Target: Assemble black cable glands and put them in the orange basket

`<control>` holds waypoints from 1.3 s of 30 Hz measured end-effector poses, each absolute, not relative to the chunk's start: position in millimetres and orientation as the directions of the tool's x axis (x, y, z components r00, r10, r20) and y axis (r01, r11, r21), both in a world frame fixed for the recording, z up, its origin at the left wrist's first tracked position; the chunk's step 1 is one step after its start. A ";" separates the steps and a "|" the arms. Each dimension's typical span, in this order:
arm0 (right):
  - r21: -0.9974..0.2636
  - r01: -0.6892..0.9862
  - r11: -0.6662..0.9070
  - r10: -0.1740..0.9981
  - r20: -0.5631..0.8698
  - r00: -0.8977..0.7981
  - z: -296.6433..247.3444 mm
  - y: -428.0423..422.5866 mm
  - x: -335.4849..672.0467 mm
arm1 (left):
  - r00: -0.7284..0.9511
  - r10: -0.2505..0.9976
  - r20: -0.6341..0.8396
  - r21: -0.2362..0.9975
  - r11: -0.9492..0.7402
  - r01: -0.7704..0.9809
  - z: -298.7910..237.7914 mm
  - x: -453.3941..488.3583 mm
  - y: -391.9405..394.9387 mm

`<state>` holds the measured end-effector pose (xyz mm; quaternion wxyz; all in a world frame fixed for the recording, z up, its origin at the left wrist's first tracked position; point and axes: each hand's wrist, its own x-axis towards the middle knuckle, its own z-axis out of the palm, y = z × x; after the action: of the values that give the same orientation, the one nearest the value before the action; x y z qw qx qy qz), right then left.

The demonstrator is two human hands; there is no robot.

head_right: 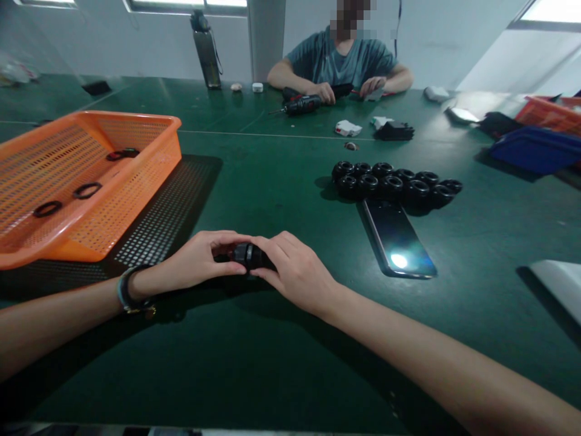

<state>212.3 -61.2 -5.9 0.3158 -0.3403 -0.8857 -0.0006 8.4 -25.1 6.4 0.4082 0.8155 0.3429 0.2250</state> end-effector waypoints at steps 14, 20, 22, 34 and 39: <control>-0.284 0.631 0.722 0.666 0.532 -0.523 -6.8 -62.7 208.7 | 0.641 0.754 0.142 0.748 -0.506 0.430 4.2 9.1 -28.1; -0.407 0.637 0.655 0.751 0.447 -0.486 -5.6 -63.7 207.4 | 0.652 0.734 0.188 0.682 -0.576 0.451 3.4 9.4 -30.0; -0.451 0.638 0.624 0.780 0.408 -0.475 -4.5 -64.1 206.5 | 0.653 0.727 0.213 0.655 -0.602 0.457 3.0 9.2 -30.7; -0.676 0.654 0.340 0.927 0.121 -0.356 3.3 -64.6 201.4 | 0.658 0.684 0.314 0.546 -0.697 0.464 -2.8 8.8 -33.0; -0.691 0.654 0.308 0.930 0.075 -0.359 5.2 -64.3 200.0 | 0.650 0.680 0.340 0.549 -0.704 0.450 -3.6 8.9 -33.0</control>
<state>200.0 -64.3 5.2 0.2396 -0.5128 -0.7724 0.2881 8.9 -33.0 -3.6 0.2130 0.8829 0.3200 0.2696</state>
